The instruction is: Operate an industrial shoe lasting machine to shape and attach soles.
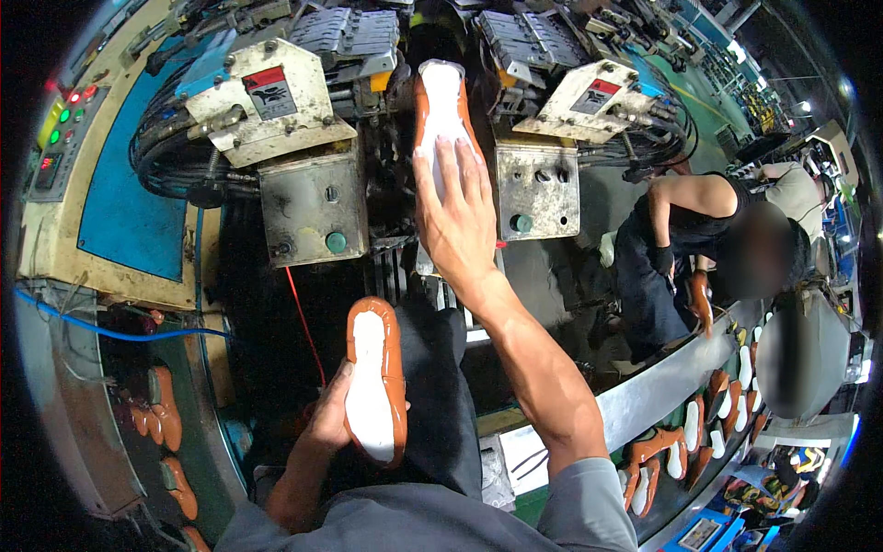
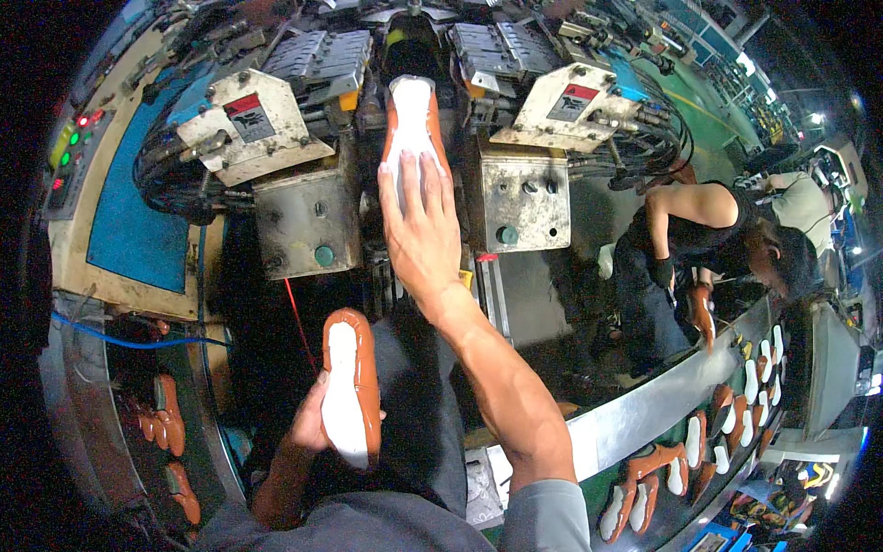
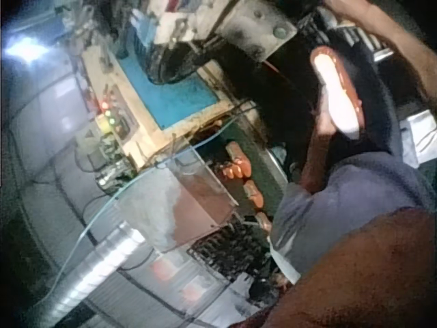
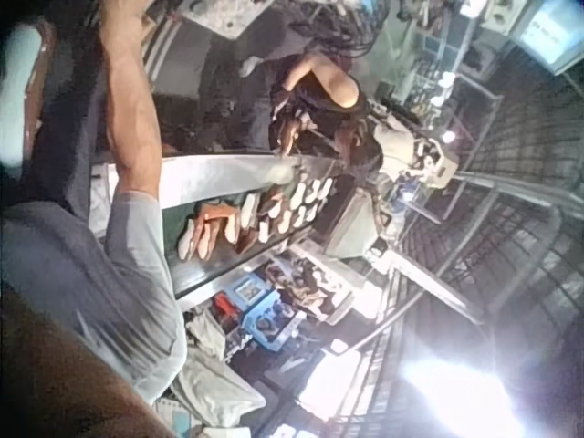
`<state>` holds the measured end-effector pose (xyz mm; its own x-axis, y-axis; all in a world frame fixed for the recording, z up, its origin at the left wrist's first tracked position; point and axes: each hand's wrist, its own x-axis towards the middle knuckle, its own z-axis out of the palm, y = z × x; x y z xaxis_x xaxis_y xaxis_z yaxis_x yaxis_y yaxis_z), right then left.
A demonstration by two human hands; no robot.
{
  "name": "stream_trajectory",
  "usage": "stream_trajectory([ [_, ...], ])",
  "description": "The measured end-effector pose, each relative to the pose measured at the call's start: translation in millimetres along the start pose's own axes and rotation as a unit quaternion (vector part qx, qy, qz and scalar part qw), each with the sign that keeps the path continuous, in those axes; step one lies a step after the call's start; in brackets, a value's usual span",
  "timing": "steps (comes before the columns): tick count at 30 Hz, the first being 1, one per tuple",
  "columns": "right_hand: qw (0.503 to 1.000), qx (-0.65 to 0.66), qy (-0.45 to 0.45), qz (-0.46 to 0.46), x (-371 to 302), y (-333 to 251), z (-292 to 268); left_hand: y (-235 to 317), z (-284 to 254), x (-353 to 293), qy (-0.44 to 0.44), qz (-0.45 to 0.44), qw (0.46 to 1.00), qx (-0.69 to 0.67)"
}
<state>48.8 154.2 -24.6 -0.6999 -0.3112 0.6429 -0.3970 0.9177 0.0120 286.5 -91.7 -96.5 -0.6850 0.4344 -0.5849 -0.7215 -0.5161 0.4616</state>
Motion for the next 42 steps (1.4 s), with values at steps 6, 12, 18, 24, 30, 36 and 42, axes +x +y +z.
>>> stream_trajectory([
  [6, 0.999, -0.018, 0.038, -0.007, 67, 32, 29, 20, 19, 32, -0.037, -0.003, 0.999, 0.020],
  [12, 0.995, -0.017, 0.096, -0.020, 125, 65, 67, 21, 7, 83, -0.016, 0.017, 0.999, 0.047],
  [18, 0.980, 0.030, 0.196, -0.027, 139, 57, 66, 53, 22, 100, -0.023, -0.004, 0.998, 0.062],
  [24, 0.988, 0.086, 0.125, -0.033, 144, 61, 47, 67, 30, 98, -0.048, -0.003, 0.997, 0.063],
  [30, 0.987, 0.123, 0.074, -0.066, 128, 70, 27, 75, 42, 70, -0.119, -0.019, 0.993, 0.016],
  [36, 0.437, 0.776, -0.171, 0.422, -89, -43, -40, 55, 37, 44, -0.116, -0.007, 0.993, 0.034],
  [42, 0.500, 0.742, -0.020, 0.446, -161, -100, -69, 22, 71, 5, -0.102, 0.106, 0.969, 0.197],
])
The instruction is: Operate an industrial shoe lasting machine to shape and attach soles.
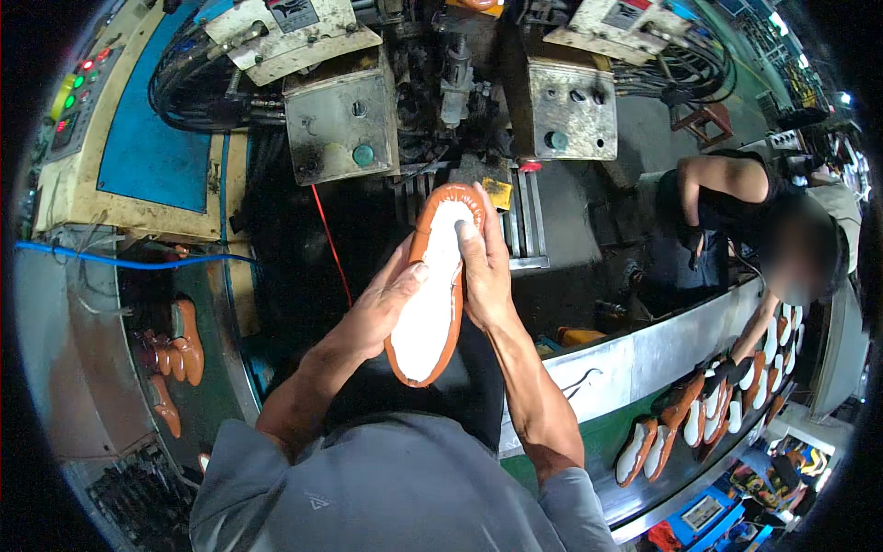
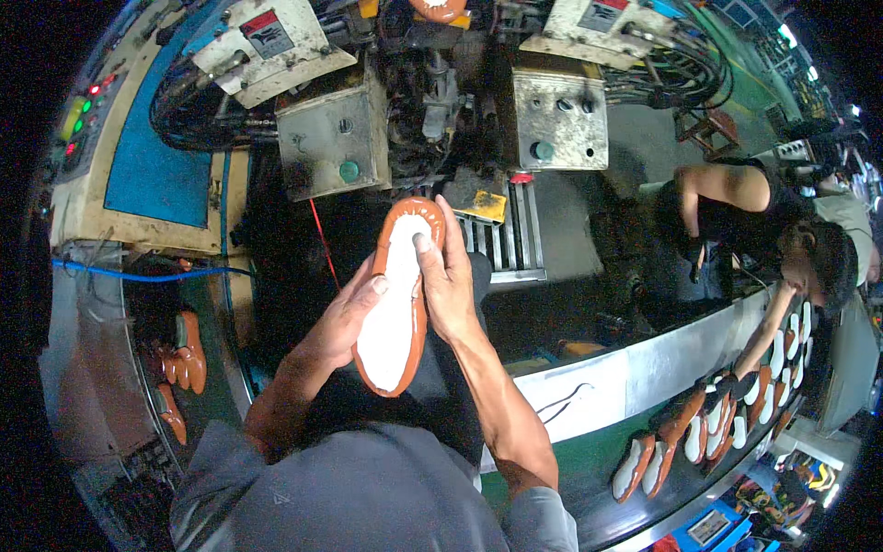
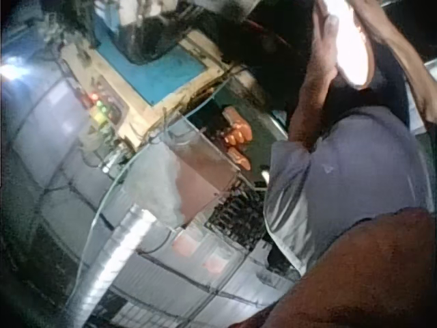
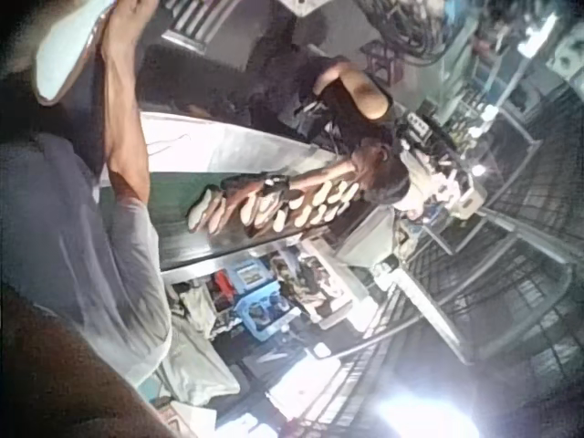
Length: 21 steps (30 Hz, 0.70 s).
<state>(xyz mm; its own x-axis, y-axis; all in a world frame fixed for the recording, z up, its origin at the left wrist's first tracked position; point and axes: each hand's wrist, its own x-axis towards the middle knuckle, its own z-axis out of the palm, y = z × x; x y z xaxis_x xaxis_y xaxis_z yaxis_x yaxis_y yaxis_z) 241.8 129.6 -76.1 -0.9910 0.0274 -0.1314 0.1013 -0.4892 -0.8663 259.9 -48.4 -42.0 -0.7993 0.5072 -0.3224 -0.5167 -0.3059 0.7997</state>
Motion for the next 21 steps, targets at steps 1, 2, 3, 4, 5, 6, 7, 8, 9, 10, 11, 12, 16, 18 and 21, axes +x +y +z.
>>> stream_trajectory([
  [1, 0.999, -0.022, 0.007, -0.024, -11, -2, 0, -2, 7, -5, -0.001, 0.018, 1.000, 0.021],
  [2, 0.998, -0.044, 0.014, -0.048, -19, -3, 0, -4, 13, -10, 0.000, 0.036, 0.998, 0.041],
  [3, 0.999, 0.015, 0.016, -0.040, -26, -1, -2, -3, 17, -18, -0.003, 0.043, 0.998, 0.043],
  [4, 0.997, 0.059, 0.009, -0.040, -34, -6, -1, -3, 20, -26, -0.020, 0.051, 0.997, 0.061],
  [5, 0.995, 0.088, 0.013, -0.048, -43, -9, 1, -3, 22, -35, -0.035, 0.059, 0.995, 0.079],
  [6, 0.992, 0.116, 0.015, -0.055, -49, -12, 3, -5, 21, -47, -0.035, 0.066, 0.994, 0.079],
  [7, 0.992, 0.114, 0.010, -0.057, -55, -13, 5, -9, 19, -65, -0.058, 0.075, 0.992, 0.079],
  [8, 0.986, 0.158, -0.010, -0.045, -60, -15, 8, -13, 18, -80, -0.080, 0.085, 0.990, 0.080],
  [9, 0.978, 0.201, -0.032, -0.032, -64, -16, 12, -16, 17, -89, -0.055, 0.095, 0.990, 0.085],
  [10, 0.979, 0.198, -0.040, -0.028, -70, -17, 13, -20, 14, -99, -0.048, 0.102, 0.990, 0.082],
  [11, 0.991, 0.104, -0.069, -0.041, -74, -18, 12, -23, 9, -110, -0.007, 0.134, 0.959, 0.248],
  [12, 0.993, 0.009, -0.100, -0.055, -78, -19, 10, -26, 1, -122, 0.038, 0.160, 0.899, 0.407],
  [16, 0.981, -0.090, -0.168, 0.047, -110, -20, 5, -36, -63, -161, 0.177, 0.326, 0.632, 0.680],
  [18, 0.974, -0.142, -0.156, 0.090, -115, -2, 2, -31, -88, -182, 0.226, 0.322, 0.609, 0.688],
  [21, 0.969, -0.177, -0.122, 0.119, -117, 28, -2, -33, -117, -223, 0.296, 0.279, 0.530, 0.744],
])
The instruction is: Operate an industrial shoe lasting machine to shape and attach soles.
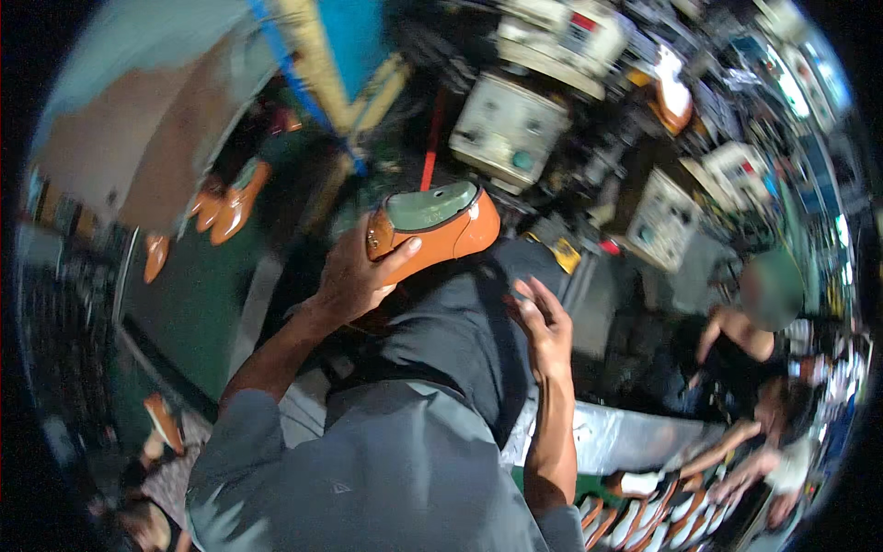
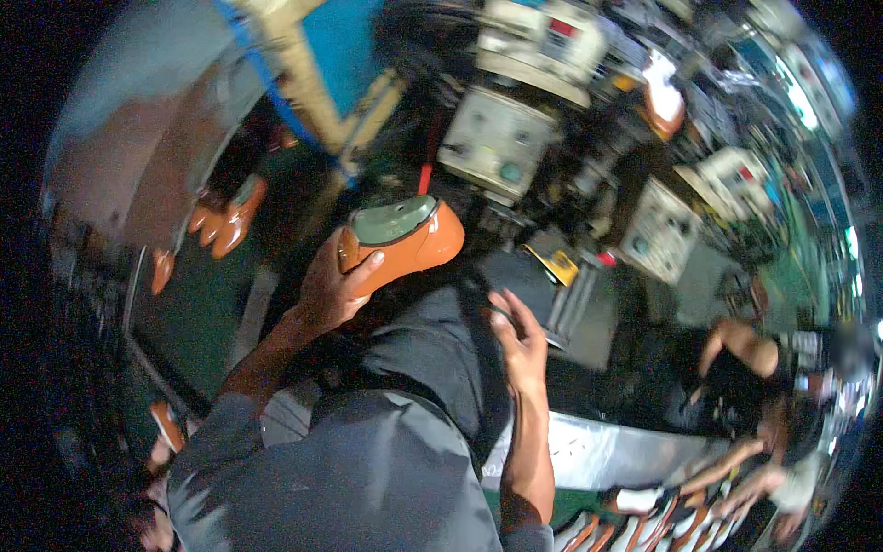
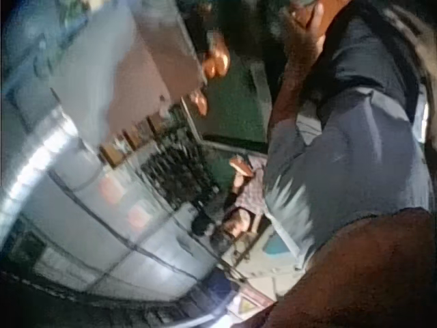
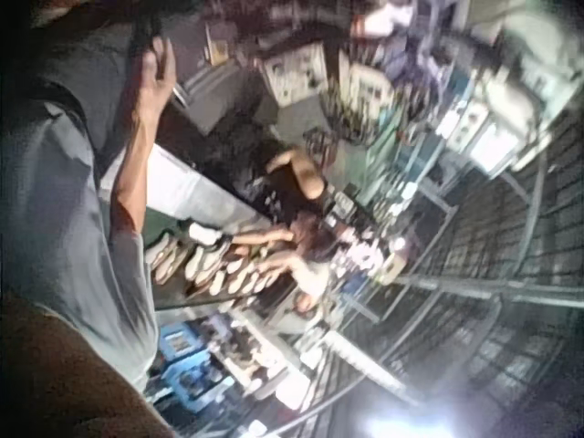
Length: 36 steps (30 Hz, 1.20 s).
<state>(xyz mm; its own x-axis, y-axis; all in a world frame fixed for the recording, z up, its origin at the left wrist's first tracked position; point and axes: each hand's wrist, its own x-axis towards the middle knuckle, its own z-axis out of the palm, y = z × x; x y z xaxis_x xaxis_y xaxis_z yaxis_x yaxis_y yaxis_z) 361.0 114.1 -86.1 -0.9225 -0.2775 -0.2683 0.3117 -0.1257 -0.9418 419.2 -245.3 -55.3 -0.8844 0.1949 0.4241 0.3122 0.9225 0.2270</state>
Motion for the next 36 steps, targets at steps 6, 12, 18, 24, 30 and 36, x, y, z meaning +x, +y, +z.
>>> stream_trajectory([
  [6, 0.997, -0.021, 0.041, 0.063, 6, 23, 4, -110, -3, -142, 0.038, -0.216, 0.976, -0.005],
  [12, 0.994, -0.052, 0.066, 0.066, 23, 51, -75, -204, -45, -306, 0.036, -0.618, 0.785, 0.004],
  [18, 0.988, -0.102, 0.049, 0.104, 46, 43, -30, -260, -73, -453, -0.239, -0.616, 0.629, 0.411],
  [24, 0.987, -0.136, 0.019, 0.084, 33, 29, -33, -284, -106, -390, -0.383, -0.663, 0.608, 0.212],
  [30, 0.988, -0.133, 0.028, 0.078, 21, 47, -68, -241, -93, -291, -0.225, -0.553, 0.790, 0.141],
  [36, 0.967, -0.159, 0.184, 0.082, -44, 34, -99, -104, 13, -108, -0.060, -0.311, 0.933, -0.170],
])
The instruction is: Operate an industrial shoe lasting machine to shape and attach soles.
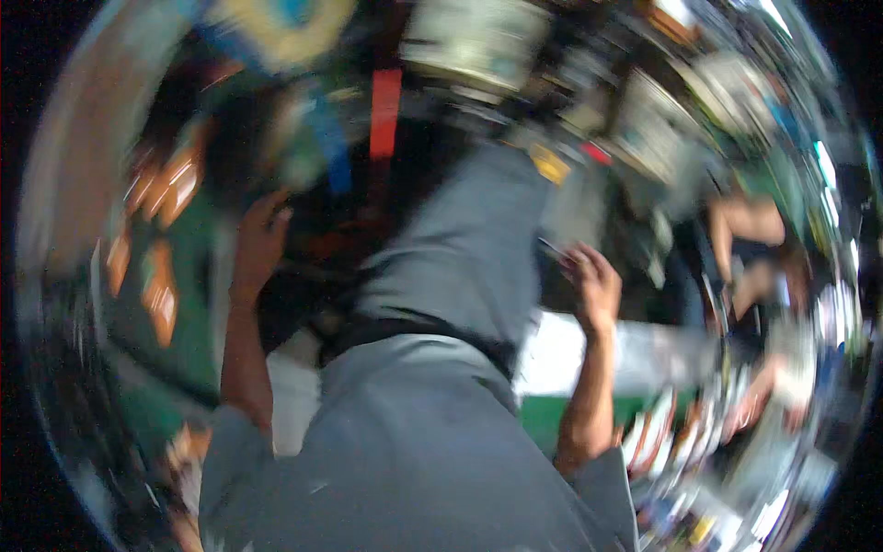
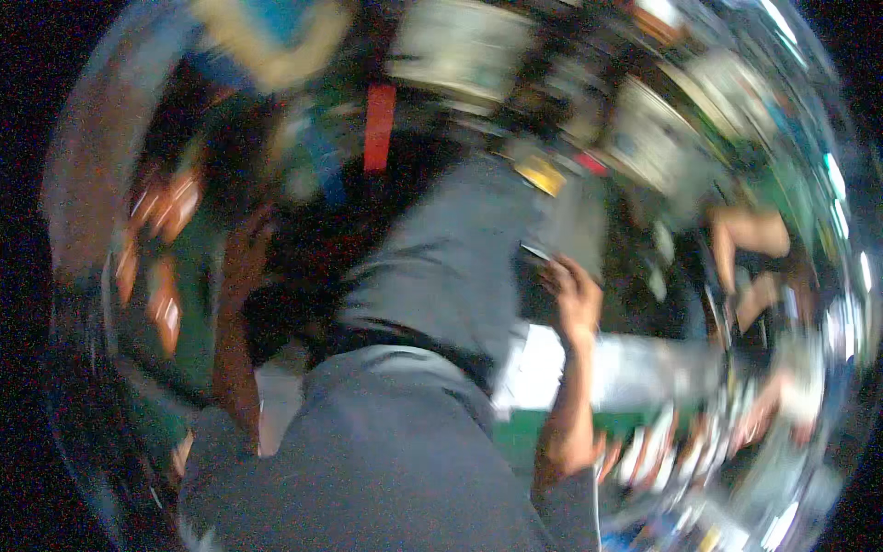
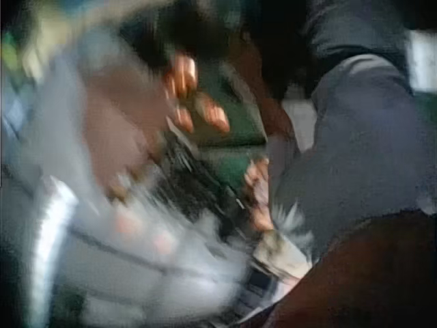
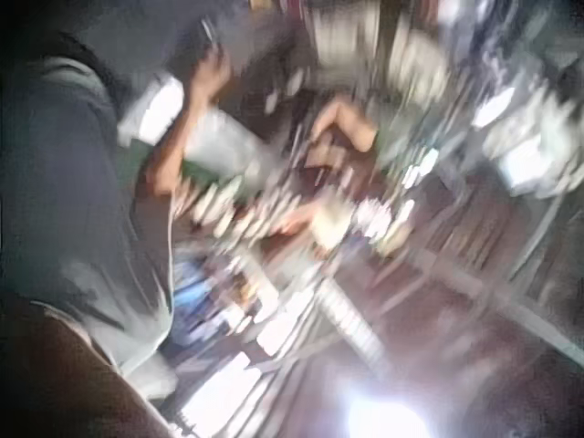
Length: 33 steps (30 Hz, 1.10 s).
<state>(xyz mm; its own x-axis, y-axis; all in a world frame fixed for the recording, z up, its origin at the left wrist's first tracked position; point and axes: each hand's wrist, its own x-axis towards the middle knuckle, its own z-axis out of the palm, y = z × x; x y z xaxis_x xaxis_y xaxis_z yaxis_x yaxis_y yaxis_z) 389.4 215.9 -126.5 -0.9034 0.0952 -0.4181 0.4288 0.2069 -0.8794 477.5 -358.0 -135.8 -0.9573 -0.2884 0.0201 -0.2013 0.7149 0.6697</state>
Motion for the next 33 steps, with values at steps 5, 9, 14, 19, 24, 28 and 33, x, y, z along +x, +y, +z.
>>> stream_trajectory([
  [5, 0.949, -0.197, 0.244, -0.029, -83, 121, -110, 169, 137, 38, -0.200, 0.081, 0.955, -0.201],
  [9, 0.839, -0.306, 0.418, 0.166, -271, 256, -206, 288, 192, 26, -0.350, 0.307, 0.876, -0.128],
  [14, 0.744, -0.296, 0.478, 0.362, -436, 372, -214, 286, 213, 28, -0.434, 0.375, 0.818, -0.039],
  [19, 0.772, -0.388, 0.463, 0.197, -466, 437, -262, 291, 225, 26, -0.444, 0.401, 0.801, 0.001],
  [24, 0.855, 0.047, 0.460, 0.233, -350, 393, -210, 335, 237, -2, -0.463, 0.409, 0.786, -0.006],
  [28, 0.792, 0.044, 0.569, 0.218, -321, 402, -159, 369, 291, -44, -0.545, 0.361, 0.746, -0.124],
  [33, 0.800, 0.293, 0.513, 0.104, -292, 313, -105, 385, 347, -87, -0.641, 0.252, 0.693, -0.215],
])
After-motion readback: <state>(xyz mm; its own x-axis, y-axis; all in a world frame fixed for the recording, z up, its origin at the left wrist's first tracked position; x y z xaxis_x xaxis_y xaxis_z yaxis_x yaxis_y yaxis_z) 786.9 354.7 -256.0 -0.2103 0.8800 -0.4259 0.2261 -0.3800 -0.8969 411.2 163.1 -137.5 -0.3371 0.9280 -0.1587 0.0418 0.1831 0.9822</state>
